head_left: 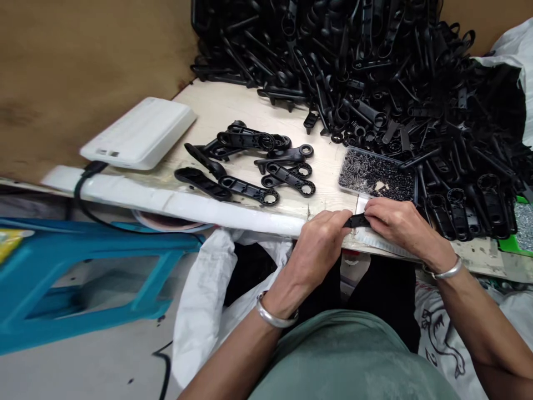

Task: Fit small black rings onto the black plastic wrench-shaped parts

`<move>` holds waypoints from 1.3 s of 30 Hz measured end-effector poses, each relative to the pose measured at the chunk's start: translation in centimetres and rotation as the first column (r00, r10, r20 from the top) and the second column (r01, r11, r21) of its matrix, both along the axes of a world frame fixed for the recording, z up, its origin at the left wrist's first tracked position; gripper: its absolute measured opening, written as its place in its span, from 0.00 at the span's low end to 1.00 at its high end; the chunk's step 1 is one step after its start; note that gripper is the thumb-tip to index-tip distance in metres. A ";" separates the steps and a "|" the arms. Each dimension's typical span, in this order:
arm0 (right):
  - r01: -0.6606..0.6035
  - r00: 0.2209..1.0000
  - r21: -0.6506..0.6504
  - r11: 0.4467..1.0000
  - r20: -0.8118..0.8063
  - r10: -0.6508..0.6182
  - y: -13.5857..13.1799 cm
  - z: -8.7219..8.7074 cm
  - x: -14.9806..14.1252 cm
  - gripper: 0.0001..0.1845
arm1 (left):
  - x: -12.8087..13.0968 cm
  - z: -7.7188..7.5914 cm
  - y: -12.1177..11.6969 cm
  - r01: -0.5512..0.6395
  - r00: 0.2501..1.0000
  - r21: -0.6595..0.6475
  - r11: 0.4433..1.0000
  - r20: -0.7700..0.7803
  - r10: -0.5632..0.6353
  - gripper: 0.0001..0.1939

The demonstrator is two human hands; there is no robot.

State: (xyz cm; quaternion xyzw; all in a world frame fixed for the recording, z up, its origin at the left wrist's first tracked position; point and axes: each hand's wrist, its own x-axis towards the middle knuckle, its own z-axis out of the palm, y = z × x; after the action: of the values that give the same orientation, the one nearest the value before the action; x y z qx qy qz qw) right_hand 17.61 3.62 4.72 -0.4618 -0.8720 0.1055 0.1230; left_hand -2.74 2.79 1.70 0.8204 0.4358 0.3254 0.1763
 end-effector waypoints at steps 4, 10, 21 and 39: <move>0.004 0.987 0.043 0.999 -0.159 0.002 -0.4 -0.6 0.9 0.10 | 0.0 0.0 0.0 0.024 1.000 0.027 0.999 0.008 -0.025 0.09; 0.141 0.946 0.093 0.986 -0.306 -0.107 -2.1 -0.8 1.4 0.10 | -0.1 0.0 -0.1 0.043 0.998 0.010 0.999 0.041 -0.043 0.09; 0.332 0.932 0.161 0.930 -0.210 -0.296 -1.4 0.6 1.8 0.09 | -0.4 0.6 -0.5 0.088 0.996 -0.084 0.992 0.027 -0.086 0.09; 0.519 0.792 -0.087 0.850 0.424 -0.440 4.8 2.3 -0.5 0.10 | 4.4 4.9 10.3 0.215 0.835 -0.004 0.977 -0.519 -0.186 0.14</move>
State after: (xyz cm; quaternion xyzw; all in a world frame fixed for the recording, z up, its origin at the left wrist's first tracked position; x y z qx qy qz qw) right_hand 17.07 8.38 6.98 -0.6899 -0.7170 0.0636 -0.0764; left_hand 1.69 13.06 6.57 0.9230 0.3697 0.0852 0.0636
